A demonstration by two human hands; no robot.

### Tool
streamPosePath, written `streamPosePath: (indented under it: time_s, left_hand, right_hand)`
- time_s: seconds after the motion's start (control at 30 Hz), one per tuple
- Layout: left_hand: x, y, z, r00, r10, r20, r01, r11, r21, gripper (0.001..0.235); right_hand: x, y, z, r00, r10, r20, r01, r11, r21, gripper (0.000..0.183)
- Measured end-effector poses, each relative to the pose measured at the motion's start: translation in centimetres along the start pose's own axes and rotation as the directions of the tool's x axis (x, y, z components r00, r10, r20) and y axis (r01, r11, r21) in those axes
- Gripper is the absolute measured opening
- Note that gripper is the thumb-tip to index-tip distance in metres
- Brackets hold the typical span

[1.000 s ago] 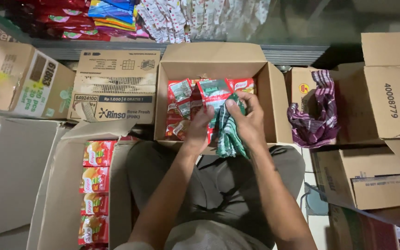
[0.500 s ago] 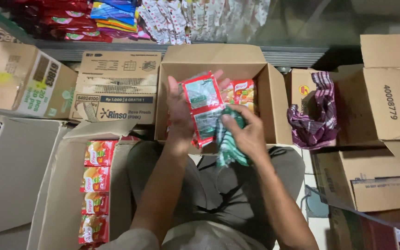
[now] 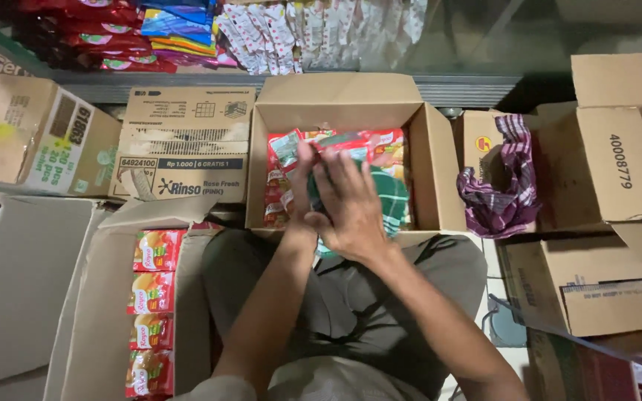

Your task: Packing small product sachets into a cardboard box while sitting on the floor.

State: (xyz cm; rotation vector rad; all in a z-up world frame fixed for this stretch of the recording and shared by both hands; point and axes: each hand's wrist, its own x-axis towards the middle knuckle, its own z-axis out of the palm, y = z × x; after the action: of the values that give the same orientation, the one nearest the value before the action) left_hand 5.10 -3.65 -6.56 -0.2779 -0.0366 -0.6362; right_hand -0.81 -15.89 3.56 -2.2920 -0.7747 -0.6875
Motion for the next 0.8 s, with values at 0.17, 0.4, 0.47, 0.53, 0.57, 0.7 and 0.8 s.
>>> streamPosePath:
  time_s: [0.17, 0.4, 0.47, 0.53, 0.57, 0.7, 0.8]
  left_hand:
    - [-1.2, -3.1, 5.1, 0.723, 0.632, -0.279, -0.341, 0.678, 0.651, 0.051]
    - [-1.6, -6.9, 8.9, 0.655, 0.703, -0.277, -0.164, 0.49, 0.856, 0.058]
    - [-1.6, -5.9, 7.3, 0.682, 0.684, -0.258, -0.182, 0.501, 0.846, 0.062]
    - [-2.0, -5.2, 7.5, 0.736, 0.639, -0.223, -0.232, 0.548, 0.804, 0.057]
    - [-2.1, -4.8, 7.6, 0.783, 0.596, -0.178, -0.278, 0.592, 0.757, 0.053]
    - [-2.3, -2.7, 4.9, 0.826, 0.551, -0.121, -0.318, 0.632, 0.707, 0.053]
    - [-2.2, -4.8, 6.0, 0.79, 0.604, -0.107, -0.375, 0.613, 0.695, 0.058]
  right_hand:
    - [1.2, 2.3, 0.8, 0.996, -0.017, 0.093, 0.022, 0.998, -0.053, 0.055]
    - [4.6, 7.0, 2.0, 0.996, 0.089, -0.02, -0.089, 0.996, 0.008, 0.049]
    - [4.6, 5.7, 2.0, 0.994, 0.111, -0.022, -0.113, 0.987, -0.117, 0.054]
    - [3.2, 3.3, 2.3, 0.998, 0.065, -0.015, -0.066, 0.991, -0.113, 0.047]
    - [2.6, 2.2, 2.5, 1.0, 0.016, -0.009, -0.017, 0.994, -0.106, 0.051]
    - [1.5, 1.5, 1.2, 0.996, -0.009, 0.092, 0.005, 0.999, 0.039, 0.051]
    - [1.8, 2.8, 0.3, 0.999, 0.038, 0.024, -0.041, 0.991, 0.127, 0.052]
